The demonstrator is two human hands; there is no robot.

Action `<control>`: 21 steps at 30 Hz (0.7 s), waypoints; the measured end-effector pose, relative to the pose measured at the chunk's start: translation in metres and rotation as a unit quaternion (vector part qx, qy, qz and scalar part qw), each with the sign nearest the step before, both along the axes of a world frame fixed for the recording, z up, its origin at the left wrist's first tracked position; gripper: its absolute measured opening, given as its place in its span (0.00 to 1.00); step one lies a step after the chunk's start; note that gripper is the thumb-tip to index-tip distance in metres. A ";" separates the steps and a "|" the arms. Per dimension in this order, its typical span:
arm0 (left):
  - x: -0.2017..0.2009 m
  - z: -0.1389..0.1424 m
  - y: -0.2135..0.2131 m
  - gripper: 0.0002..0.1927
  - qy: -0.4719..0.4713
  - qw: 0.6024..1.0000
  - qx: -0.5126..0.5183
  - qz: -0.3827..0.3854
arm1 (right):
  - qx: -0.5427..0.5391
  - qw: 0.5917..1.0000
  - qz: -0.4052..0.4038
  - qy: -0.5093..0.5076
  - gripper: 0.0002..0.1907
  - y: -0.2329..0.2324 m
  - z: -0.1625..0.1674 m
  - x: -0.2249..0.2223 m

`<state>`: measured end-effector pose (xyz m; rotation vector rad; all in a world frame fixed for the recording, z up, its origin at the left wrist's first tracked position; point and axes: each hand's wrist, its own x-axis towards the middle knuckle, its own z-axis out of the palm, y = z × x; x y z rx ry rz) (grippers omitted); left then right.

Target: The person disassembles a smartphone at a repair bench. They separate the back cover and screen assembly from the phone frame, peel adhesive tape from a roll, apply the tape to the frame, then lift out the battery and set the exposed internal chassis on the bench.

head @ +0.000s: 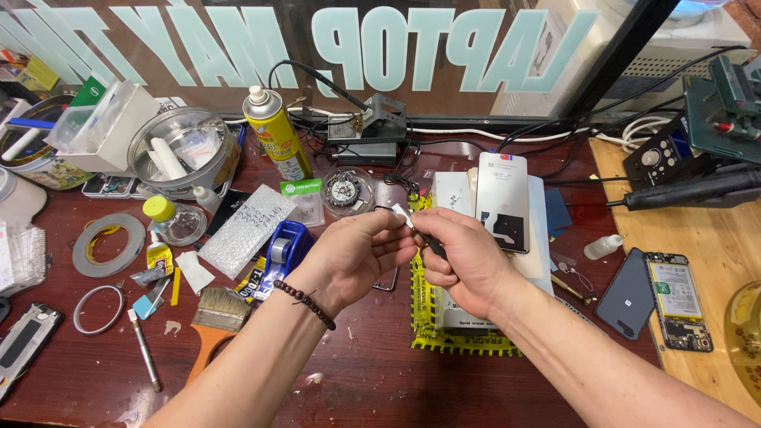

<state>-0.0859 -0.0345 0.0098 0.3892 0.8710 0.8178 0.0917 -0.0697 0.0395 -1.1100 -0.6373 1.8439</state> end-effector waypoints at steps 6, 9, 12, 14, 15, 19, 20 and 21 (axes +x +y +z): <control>0.000 0.000 -0.002 0.07 0.004 1.000 0.005 -0.006 | 0.009 1.000 -0.003 -0.007 0.07 0.000 -0.003 0.000; -0.002 0.000 -0.003 0.07 0.010 1.000 0.010 -0.011 | 0.006 1.000 0.008 -0.009 0.07 0.000 -0.002 0.001; -0.007 0.001 -0.003 0.07 0.014 1.000 0.009 -0.013 | 0.001 1.000 0.010 -0.020 0.08 0.000 -0.001 -0.002; -0.009 0.001 -0.003 0.07 0.012 1.000 0.009 -0.010 | -0.006 1.000 0.008 -0.018 0.07 0.000 -0.001 -0.005; -0.010 0.000 -0.004 0.07 0.011 1.000 0.011 -0.005 | -0.006 1.000 0.012 -0.017 0.07 0.001 -0.001 -0.007; -0.019 -0.001 -0.008 0.07 -0.008 1.000 0.011 0.028 | -0.013 1.000 0.028 -0.005 0.07 0.006 -0.002 -0.015; -0.021 -0.002 -0.008 0.07 -0.015 0.999 0.010 0.026 | -0.017 0.999 0.031 0.000 0.07 0.007 -0.002 -0.018; -0.024 -0.002 -0.007 0.07 -0.021 0.999 0.009 0.025 | -0.012 0.999 0.036 0.000 0.07 0.009 -0.002 -0.020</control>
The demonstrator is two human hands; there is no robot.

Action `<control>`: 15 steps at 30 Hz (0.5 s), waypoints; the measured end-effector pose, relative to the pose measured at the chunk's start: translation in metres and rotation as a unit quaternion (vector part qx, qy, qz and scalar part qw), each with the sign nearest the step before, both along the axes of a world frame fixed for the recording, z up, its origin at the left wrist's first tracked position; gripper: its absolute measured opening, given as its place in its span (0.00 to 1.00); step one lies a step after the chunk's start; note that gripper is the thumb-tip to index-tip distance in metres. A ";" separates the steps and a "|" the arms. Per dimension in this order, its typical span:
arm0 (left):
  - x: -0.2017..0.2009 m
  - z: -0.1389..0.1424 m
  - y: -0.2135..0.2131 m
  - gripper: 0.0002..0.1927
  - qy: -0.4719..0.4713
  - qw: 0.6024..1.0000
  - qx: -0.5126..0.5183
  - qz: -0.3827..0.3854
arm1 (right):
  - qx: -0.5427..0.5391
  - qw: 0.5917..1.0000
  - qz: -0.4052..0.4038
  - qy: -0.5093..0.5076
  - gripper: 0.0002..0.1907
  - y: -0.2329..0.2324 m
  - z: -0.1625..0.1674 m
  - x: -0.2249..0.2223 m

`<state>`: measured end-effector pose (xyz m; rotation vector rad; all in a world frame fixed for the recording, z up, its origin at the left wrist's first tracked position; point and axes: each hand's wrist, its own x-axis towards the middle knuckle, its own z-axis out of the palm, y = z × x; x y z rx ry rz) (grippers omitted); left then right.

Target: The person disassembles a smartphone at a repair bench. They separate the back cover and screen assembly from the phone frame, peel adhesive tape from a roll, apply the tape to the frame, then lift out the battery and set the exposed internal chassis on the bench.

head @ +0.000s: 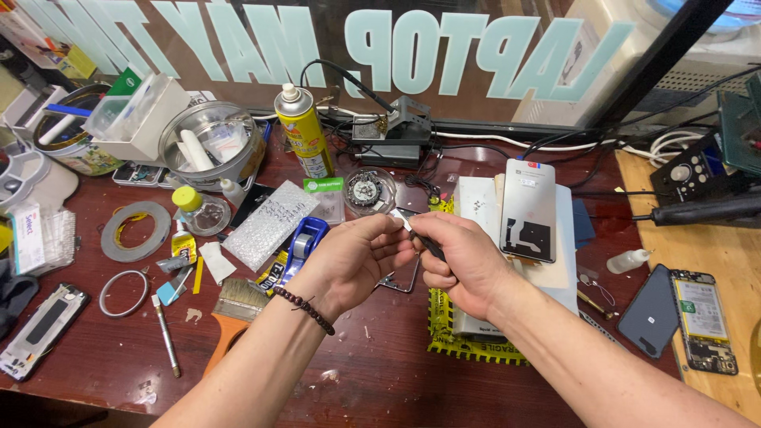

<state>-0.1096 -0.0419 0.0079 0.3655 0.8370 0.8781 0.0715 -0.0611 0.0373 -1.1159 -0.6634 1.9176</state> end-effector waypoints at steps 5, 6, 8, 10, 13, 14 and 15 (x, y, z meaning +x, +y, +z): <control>-0.010 -0.001 -0.002 0.08 0.004 1.000 0.014 -0.022 | -0.006 0.999 0.000 -0.039 0.06 0.004 0.000 -0.010; -0.011 -0.002 -0.002 0.08 0.009 1.000 0.007 -0.019 | -0.002 0.999 0.000 -0.036 0.06 0.005 -0.001 -0.012; -0.013 -0.004 -0.002 0.08 0.009 1.000 0.003 -0.016 | 0.007 0.999 0.001 -0.033 0.06 0.007 -0.004 -0.014; -0.016 -0.007 -0.002 0.08 0.000 1.000 0.007 -0.017 | 0.007 1.000 0.001 -0.028 0.06 0.008 -0.012 -0.016; -0.027 -0.013 0.000 0.07 -0.002 1.000 0.007 -0.005 | 0.014 0.999 -0.002 -0.029 0.06 0.017 -0.031 -0.024; -0.033 -0.015 0.000 0.07 0.004 1.000 0.010 0.013 | 0.018 0.999 -0.004 -0.030 0.06 0.022 -0.039 -0.029; -0.040 -0.016 0.000 0.07 0.007 0.999 0.013 0.029 | 0.026 0.997 -0.007 -0.070 0.07 0.029 -0.048 -0.035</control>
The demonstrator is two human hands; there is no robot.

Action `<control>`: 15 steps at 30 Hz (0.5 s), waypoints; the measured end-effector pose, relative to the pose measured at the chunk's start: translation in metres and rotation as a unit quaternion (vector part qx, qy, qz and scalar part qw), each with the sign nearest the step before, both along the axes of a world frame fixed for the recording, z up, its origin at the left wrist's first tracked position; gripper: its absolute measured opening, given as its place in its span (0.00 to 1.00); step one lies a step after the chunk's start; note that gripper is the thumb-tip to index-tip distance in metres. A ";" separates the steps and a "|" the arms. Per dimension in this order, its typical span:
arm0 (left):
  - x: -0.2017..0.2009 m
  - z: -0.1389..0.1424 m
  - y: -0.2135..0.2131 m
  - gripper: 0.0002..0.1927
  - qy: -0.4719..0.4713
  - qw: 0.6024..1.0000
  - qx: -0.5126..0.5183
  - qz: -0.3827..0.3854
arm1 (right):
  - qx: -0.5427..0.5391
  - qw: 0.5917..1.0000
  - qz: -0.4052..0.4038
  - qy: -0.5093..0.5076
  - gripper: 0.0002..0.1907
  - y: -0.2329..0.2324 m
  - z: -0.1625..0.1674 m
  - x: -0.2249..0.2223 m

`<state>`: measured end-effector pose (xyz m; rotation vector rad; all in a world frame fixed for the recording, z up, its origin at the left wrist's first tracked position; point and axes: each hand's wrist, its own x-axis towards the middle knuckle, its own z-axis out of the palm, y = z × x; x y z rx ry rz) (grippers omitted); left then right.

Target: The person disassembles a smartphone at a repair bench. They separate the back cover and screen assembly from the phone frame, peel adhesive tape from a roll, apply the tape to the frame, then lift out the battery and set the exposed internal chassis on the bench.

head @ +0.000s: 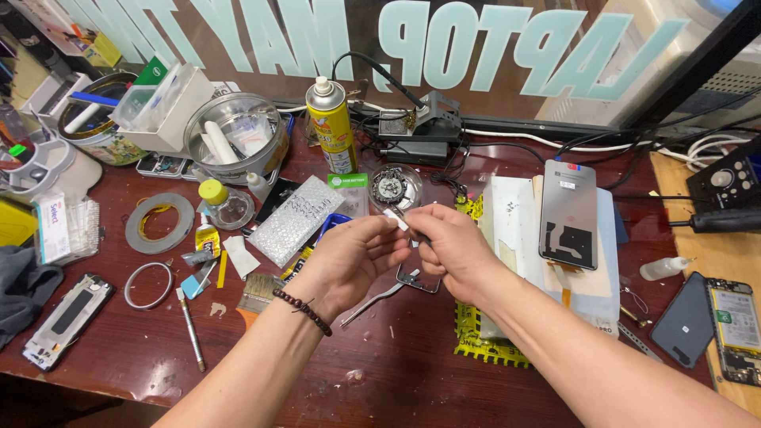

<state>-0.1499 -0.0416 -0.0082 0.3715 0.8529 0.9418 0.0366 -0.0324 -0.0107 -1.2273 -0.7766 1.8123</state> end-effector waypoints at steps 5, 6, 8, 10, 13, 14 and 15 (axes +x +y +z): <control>-0.022 -0.008 0.002 0.06 0.006 0.998 -0.016 0.063 | 0.100 0.959 0.094 -0.248 0.16 0.032 -0.039 -0.025; -0.024 -0.010 0.002 0.06 0.003 0.998 -0.020 0.066 | 0.167 0.924 0.089 -0.332 0.17 0.034 -0.041 -0.025; -0.025 -0.014 0.003 0.06 0.005 0.997 -0.028 0.074 | 0.293 0.821 0.078 -0.483 0.19 0.036 -0.040 -0.023; -0.023 -0.016 0.006 0.06 0.016 0.996 -0.029 0.082 | 0.136 0.946 0.049 -0.289 0.14 0.034 -0.030 -0.022; -0.016 -0.015 0.012 0.06 0.018 0.997 -0.020 0.073 | 0.005 0.993 0.039 -0.115 0.12 0.026 -0.002 -0.011; -0.013 -0.015 0.013 0.06 0.017 0.998 -0.016 0.066 | -0.018 0.996 0.047 -0.076 0.12 0.023 0.006 -0.011; -0.009 -0.013 0.015 0.06 0.014 0.998 -0.010 0.059 | -0.014 0.997 0.034 -0.073 0.11 0.020 0.015 -0.010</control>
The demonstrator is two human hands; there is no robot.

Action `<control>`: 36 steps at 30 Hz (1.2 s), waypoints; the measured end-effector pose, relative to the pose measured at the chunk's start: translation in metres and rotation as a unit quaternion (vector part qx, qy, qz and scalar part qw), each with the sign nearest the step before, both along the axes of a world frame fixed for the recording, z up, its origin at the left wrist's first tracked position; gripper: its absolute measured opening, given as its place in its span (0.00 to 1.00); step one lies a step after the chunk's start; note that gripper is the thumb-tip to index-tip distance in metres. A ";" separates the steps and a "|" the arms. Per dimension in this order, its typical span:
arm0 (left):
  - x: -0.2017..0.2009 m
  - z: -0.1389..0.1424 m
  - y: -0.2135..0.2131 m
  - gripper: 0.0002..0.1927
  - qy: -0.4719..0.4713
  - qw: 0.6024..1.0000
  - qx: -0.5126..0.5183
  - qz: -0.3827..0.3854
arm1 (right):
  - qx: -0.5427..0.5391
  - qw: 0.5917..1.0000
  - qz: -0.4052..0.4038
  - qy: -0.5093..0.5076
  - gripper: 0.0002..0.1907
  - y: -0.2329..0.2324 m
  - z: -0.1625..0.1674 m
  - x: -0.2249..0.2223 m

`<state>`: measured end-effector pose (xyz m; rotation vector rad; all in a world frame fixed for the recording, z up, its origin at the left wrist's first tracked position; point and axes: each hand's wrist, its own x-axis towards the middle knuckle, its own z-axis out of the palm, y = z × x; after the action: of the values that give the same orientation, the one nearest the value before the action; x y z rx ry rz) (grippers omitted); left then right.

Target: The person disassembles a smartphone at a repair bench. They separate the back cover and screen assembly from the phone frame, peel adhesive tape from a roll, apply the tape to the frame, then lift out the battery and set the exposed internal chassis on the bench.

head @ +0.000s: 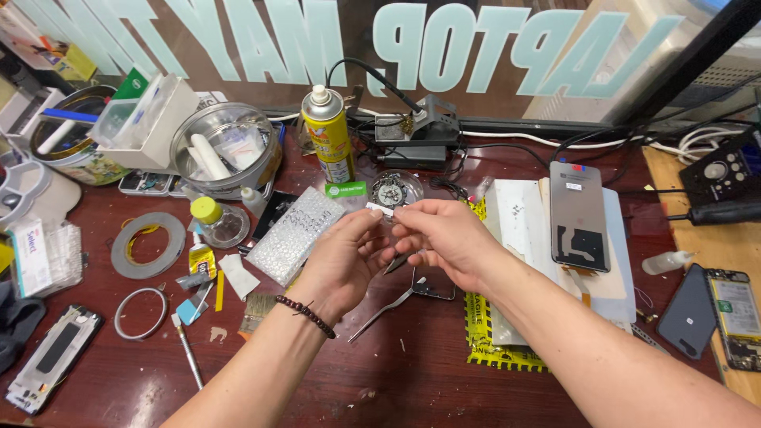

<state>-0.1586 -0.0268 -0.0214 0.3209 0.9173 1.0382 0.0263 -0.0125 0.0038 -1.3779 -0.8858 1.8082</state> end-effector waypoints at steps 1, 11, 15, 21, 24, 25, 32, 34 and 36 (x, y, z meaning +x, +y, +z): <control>0.005 0.002 0.003 0.07 -0.002 1.000 0.007 -0.007 | 0.006 1.000 -0.013 0.003 0.11 -0.002 0.007 0.001; 0.033 0.027 0.025 0.07 -0.053 0.997 0.032 0.035 | 0.128 0.979 -0.066 -0.147 0.08 -0.002 0.023 0.030; 0.025 0.042 0.029 0.07 -0.050 0.995 0.044 0.076 | 0.200 0.956 -0.030 -0.214 0.15 0.000 0.022 0.030; 0.021 0.051 0.008 0.08 -0.033 0.990 0.029 0.134 | 0.231 0.946 0.035 -0.224 0.07 0.005 0.029 0.032; 0.036 0.046 -0.004 0.07 -0.036 0.989 0.021 0.141 | 0.260 0.952 0.042 -0.154 0.05 0.011 0.032 0.055; 0.042 0.044 -0.007 0.07 -0.035 0.989 0.015 0.142 | 0.266 0.952 0.032 -0.148 0.05 0.015 0.033 0.070; 0.097 0.038 -0.006 0.05 -0.050 0.996 0.013 0.074 | 0.397 0.775 -0.086 -0.485 0.17 0.019 0.024 0.240; 0.111 0.039 -0.004 0.05 -0.059 0.997 0.024 0.047 | 0.341 0.775 -0.064 -0.529 0.19 0.012 0.014 0.268; 0.126 0.041 -0.003 0.05 -0.056 0.998 0.008 0.021 | 0.153 0.819 -0.079 -0.547 0.14 -0.001 0.009 0.283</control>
<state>-0.0325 -0.0297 0.0196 0.2544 0.8191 1.0916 0.3096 -0.0135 0.0124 -2.1711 -1.4629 0.5515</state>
